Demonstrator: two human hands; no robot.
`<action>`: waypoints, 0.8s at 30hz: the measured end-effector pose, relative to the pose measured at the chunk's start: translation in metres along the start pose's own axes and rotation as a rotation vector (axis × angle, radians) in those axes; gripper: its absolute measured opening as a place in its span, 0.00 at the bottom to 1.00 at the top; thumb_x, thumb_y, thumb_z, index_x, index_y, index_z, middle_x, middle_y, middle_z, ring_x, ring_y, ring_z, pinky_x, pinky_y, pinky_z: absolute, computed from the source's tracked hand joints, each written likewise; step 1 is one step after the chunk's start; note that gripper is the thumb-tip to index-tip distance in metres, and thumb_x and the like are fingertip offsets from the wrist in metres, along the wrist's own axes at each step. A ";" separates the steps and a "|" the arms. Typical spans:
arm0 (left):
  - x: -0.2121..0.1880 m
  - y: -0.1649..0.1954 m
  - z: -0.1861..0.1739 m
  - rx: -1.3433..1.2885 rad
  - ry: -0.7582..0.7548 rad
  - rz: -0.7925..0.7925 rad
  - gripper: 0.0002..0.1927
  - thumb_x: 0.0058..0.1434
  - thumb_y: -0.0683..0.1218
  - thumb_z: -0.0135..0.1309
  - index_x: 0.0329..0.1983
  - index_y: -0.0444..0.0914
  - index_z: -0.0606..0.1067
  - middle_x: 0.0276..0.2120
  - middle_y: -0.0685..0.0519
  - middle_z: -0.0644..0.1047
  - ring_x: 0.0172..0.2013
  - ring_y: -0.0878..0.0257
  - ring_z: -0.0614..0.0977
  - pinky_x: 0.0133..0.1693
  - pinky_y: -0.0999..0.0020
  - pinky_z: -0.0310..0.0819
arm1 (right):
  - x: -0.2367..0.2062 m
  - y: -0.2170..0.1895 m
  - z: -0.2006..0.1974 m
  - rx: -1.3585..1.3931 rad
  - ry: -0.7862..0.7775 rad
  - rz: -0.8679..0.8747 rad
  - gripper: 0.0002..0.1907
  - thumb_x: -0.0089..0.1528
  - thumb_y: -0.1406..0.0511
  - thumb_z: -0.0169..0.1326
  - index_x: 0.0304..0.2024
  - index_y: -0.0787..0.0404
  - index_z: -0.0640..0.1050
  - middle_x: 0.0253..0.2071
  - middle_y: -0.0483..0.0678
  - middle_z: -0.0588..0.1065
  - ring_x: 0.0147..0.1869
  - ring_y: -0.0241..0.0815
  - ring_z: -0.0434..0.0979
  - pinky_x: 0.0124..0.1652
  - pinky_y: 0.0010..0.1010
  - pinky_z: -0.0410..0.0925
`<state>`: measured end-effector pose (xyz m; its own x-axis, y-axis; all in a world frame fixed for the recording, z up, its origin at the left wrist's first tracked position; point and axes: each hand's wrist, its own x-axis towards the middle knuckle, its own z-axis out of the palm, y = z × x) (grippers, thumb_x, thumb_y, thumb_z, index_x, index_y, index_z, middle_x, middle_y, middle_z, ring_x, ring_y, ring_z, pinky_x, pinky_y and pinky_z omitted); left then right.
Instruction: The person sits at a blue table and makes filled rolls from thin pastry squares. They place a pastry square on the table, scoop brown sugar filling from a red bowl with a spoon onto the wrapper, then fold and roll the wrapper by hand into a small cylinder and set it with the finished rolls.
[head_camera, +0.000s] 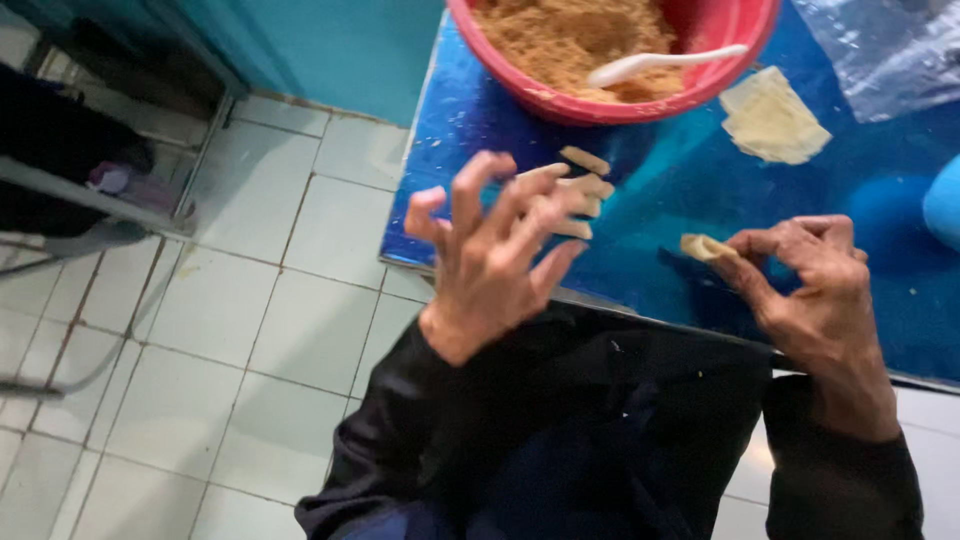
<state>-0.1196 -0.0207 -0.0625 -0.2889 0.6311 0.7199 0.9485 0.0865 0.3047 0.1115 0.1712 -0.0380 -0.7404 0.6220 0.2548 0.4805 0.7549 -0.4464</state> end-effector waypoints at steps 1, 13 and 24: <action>-0.004 0.013 0.002 -0.053 -0.011 0.021 0.18 0.64 0.55 0.66 0.54 0.50 0.77 0.51 0.61 0.77 0.63 0.55 0.68 0.62 0.47 0.47 | -0.007 0.004 -0.002 -0.040 0.016 -0.015 0.11 0.61 0.60 0.69 0.43 0.55 0.84 0.34 0.45 0.78 0.53 0.43 0.71 0.51 0.37 0.65; 0.001 0.065 0.051 -0.101 -0.131 0.074 0.09 0.64 0.50 0.65 0.46 0.51 0.80 0.45 0.68 0.79 0.60 0.63 0.72 0.57 0.48 0.47 | -0.032 0.008 0.003 0.008 0.082 -0.116 0.15 0.57 0.63 0.69 0.46 0.52 0.82 0.45 0.37 0.79 0.57 0.43 0.66 0.60 0.36 0.54; 0.002 0.068 0.051 -0.076 -0.172 0.107 0.07 0.64 0.51 0.66 0.43 0.52 0.79 0.45 0.70 0.78 0.59 0.63 0.71 0.55 0.47 0.47 | -0.036 -0.009 -0.006 0.087 0.172 -0.054 0.20 0.50 0.68 0.72 0.42 0.58 0.78 0.44 0.45 0.80 0.59 0.46 0.71 0.60 0.39 0.62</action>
<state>-0.0496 0.0255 -0.0717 -0.1542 0.7566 0.6355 0.9581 -0.0427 0.2834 0.1362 0.1432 -0.0382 -0.6690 0.6130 0.4203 0.3939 0.7720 -0.4989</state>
